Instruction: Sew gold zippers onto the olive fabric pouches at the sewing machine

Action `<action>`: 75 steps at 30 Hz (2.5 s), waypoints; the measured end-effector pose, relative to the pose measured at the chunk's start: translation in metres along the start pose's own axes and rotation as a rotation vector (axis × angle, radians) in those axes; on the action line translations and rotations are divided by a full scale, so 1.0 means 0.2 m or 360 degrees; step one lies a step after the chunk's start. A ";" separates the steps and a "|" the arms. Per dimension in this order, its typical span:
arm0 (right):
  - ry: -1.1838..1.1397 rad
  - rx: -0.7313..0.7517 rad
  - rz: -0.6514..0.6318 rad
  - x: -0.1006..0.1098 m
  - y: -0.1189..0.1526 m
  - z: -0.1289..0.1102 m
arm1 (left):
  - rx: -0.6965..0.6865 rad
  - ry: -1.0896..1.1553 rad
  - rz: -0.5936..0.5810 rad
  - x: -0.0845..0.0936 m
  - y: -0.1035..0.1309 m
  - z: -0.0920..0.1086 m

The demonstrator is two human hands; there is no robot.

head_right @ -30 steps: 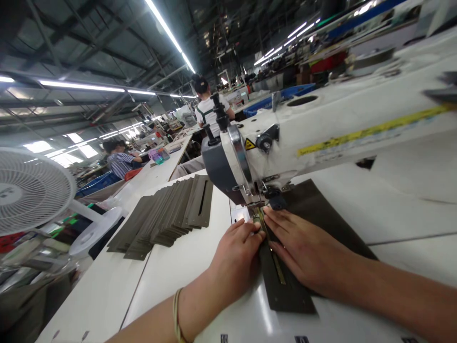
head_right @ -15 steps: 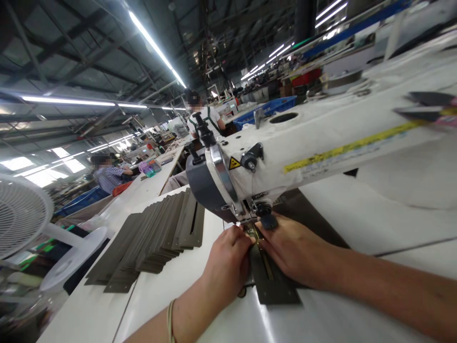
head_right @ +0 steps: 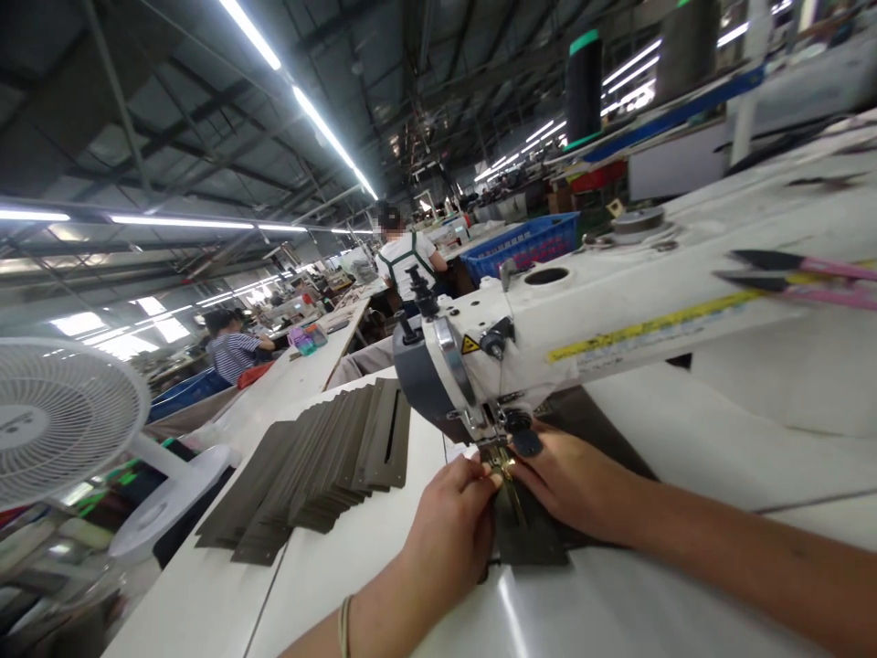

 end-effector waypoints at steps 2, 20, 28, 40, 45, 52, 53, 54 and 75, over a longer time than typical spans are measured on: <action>0.0084 -0.0056 0.0110 0.02 0.02 0.02 | -0.0028 -0.0006 0.0013 0.01 0.01 0.02; 0.0132 -0.0181 0.0065 -0.02 -0.03 0.08 | -0.0085 -0.0082 -0.0032 0.00 -0.01 0.03; 0.0510 -0.0246 -0.0045 -0.05 -0.01 0.16 | -0.0123 -0.0110 -0.0058 0.00 -0.02 0.04; 0.0296 0.0273 0.0160 0.10 0.14 -0.28 | -0.0085 -0.0120 -0.0070 -0.01 0.04 0.09; 0.0192 0.0151 0.0186 0.12 0.20 -0.30 | -0.0128 -0.0037 -0.0012 0.01 0.05 0.12; 0.0179 0.0226 0.0176 0.10 0.15 -0.27 | -0.0090 -0.0032 -0.0015 0.01 0.01 0.08; 0.0177 0.0214 0.0184 0.10 0.15 -0.27 | -0.0073 -0.0040 -0.0016 0.00 0.01 0.07; 0.0177 0.0199 0.0193 0.10 0.14 -0.26 | -0.0056 -0.0047 -0.0026 0.00 0.00 0.06; 0.0230 -0.0036 -0.0239 0.08 0.05 -0.13 | 0.0041 -0.0394 -0.0338 -0.03 -0.03 0.06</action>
Point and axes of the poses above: each hand's wrist, its own y-axis away from the middle knuckle, its own x-axis out of the back of the hand, z = x × y, the point moved 10 cm from there along -y, towards the middle knuckle, and after that the axes turned 15 degrees about z, right-handed, at the moved point
